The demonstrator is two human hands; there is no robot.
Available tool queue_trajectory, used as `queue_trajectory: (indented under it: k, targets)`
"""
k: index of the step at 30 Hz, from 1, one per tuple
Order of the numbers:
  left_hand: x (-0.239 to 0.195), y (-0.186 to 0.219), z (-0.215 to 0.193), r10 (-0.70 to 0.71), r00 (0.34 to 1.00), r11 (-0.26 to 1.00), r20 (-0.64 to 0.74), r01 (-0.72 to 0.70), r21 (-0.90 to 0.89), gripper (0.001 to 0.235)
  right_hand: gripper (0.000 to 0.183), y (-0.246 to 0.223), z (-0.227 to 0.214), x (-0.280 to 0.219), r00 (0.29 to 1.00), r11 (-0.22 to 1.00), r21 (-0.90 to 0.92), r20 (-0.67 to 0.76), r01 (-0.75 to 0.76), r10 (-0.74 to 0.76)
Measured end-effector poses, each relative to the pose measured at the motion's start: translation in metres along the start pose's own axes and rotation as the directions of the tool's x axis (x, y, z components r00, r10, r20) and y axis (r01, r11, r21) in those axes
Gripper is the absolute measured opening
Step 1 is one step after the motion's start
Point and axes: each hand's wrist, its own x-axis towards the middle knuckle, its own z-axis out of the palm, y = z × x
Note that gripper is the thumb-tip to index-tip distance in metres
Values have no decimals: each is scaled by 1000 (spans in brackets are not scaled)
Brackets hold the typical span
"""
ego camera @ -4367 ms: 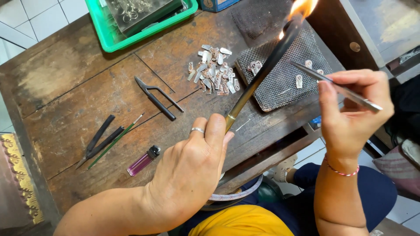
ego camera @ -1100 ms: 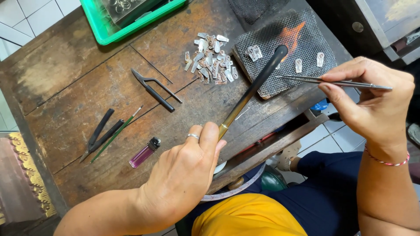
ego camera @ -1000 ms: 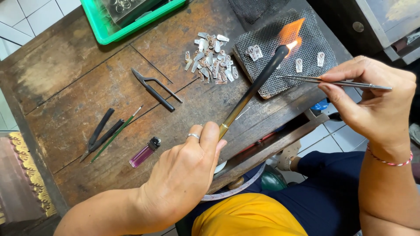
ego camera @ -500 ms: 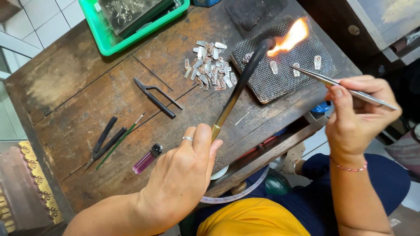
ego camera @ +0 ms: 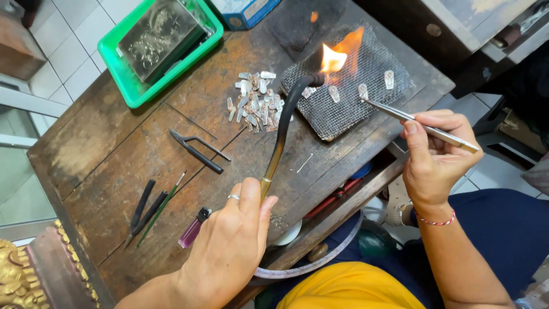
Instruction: The person uses a handheld torch to heat small metal jewelry components placed on a wire mesh. They hold the torch in one hand and use tweezers in the other to position the pieces. After heating, the person sets the tools down and organizes items on the workbench.
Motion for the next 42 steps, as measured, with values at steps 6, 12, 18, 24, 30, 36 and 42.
queue_trajectory:
  k: [6,12,18,24,30,36,42]
  targets:
    - [-4,-11,16,-106,994,993,32,105,46,32,11,7,2,4,984,976,169,-85,-140,156]
    - [-6,-19,22,-158,987,980,-14,158,121,33,11,14,25,0,984,949,301,-117,-96,136]
    - [-6,-25,35,-161,987,983,24,158,96,33,11,30,37,-10,983,979,181,-169,98,-68]
    - [-2,-35,29,-123,978,982,-166,144,121,32,11,29,35,-13,982,981,143,-153,129,-107]
    - [-5,-30,40,-191,982,976,5,189,105,37,11,24,37,-11,980,984,112,-158,135,-117]
    - [1,-25,35,-129,992,987,-3,129,99,31,11,29,31,-15,974,989,59,-191,136,-123]
    - [0,-22,32,-110,993,989,-37,113,95,31,12,33,30,-16,973,986,109,-208,127,-103]
